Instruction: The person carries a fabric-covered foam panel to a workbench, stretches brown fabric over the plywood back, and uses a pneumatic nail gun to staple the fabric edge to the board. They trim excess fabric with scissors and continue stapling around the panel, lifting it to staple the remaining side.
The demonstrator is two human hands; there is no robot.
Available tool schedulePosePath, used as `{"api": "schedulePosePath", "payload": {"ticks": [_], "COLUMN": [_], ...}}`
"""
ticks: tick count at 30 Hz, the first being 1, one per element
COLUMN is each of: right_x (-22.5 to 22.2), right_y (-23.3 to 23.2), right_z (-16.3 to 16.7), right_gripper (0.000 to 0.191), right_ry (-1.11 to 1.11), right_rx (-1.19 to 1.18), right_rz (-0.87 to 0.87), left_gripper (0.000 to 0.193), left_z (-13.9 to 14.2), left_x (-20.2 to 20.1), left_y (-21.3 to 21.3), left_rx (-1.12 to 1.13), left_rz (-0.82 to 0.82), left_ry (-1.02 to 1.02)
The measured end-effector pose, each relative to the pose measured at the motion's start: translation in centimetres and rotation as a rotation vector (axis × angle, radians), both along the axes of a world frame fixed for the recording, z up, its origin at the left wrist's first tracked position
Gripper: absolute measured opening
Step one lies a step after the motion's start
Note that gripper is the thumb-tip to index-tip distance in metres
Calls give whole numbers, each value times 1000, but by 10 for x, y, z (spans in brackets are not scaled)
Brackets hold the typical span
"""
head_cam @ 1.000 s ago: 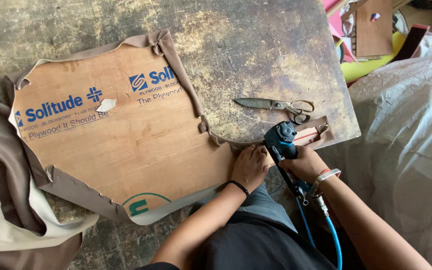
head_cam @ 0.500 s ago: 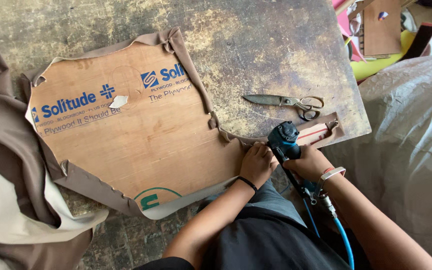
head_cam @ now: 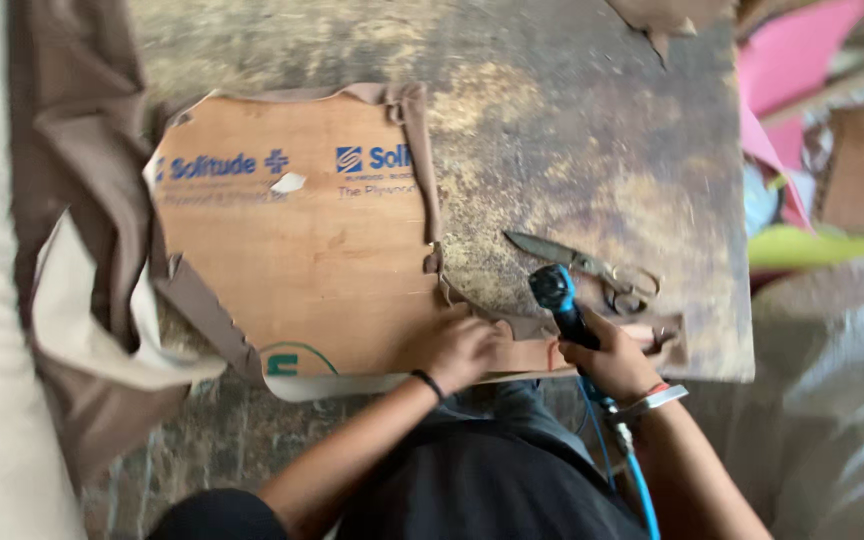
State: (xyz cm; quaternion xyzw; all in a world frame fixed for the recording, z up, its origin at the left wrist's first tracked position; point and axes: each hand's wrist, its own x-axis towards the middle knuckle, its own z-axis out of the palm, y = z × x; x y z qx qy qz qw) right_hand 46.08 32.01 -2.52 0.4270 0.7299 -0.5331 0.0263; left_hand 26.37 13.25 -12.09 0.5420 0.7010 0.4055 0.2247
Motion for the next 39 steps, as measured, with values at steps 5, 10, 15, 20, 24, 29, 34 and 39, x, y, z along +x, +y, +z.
{"api": "schedulePosePath", "payload": {"ticks": [5,10,15,20,24,29,34,39], "right_x": [-54,-124,-148,-128,-158,-190,-187,-177], "right_y": [72,116,113,31,-68,-113,-107,-103], "right_z": [-20,-27,-41,-62,-81,-80,-65,-64], "right_gripper": [81,72,71,39,47,60,66,67], "right_ry": [-171,-260,-226,78,175,23,88,159], "right_rx": [454,606,712,844,497,586,793,830], "right_rz": [275,375,376,186,75,28,168,252], "left_gripper": [35,53,48,32,36,44,36,32], "left_z": [-9,19,54,44,13,-11,2,13], "left_x": [-55,-105,-132,-163,-180,-175,-174,-172], "left_y": [-4,30,77,82,49,41,36,33], "left_rx": [-228,-530,-998,-998,-709,-635,-639,-642], "left_rz": [554,689,466,345,156,70,56,53], "left_ry": [-293,137,110,-188,-474,-574,-602,-521]}}
